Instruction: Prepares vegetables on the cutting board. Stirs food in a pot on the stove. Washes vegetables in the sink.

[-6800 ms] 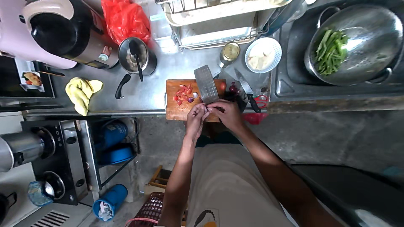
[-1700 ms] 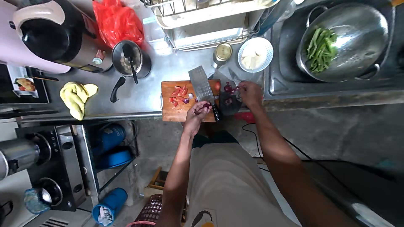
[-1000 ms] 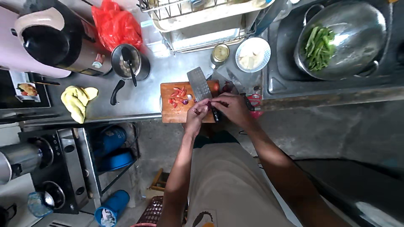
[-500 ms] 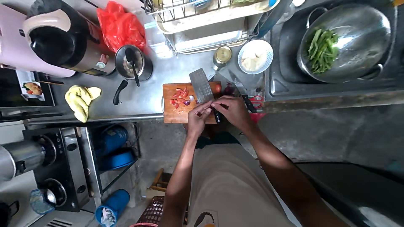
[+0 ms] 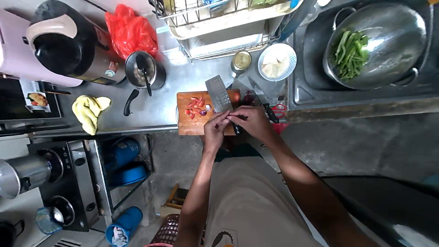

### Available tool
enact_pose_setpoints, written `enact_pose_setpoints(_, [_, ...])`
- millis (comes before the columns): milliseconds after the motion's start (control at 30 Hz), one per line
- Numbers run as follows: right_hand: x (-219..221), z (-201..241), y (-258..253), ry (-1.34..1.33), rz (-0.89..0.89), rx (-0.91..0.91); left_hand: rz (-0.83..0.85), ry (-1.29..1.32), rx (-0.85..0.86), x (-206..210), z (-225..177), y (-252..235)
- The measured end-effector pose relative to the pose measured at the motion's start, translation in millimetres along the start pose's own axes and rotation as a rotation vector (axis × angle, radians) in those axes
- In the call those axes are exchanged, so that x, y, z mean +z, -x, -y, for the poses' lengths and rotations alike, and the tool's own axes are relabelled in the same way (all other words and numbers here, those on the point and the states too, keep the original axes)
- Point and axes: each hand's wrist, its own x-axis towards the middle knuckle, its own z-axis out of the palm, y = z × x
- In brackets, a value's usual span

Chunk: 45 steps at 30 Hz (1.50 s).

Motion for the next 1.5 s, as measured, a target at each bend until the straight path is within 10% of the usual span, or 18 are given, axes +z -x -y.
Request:
enact_pose_setpoints(1067, [-10, -27, 1, -0.026, -0.061, 0.296, 0.053, 0.482, -0.247, -9, 18, 10])
enact_pose_setpoints(1500, [-11, -98, 4, 0.495, -0.035, 0.555, -0.21, -0.595, -0.026, -50, 127, 19])
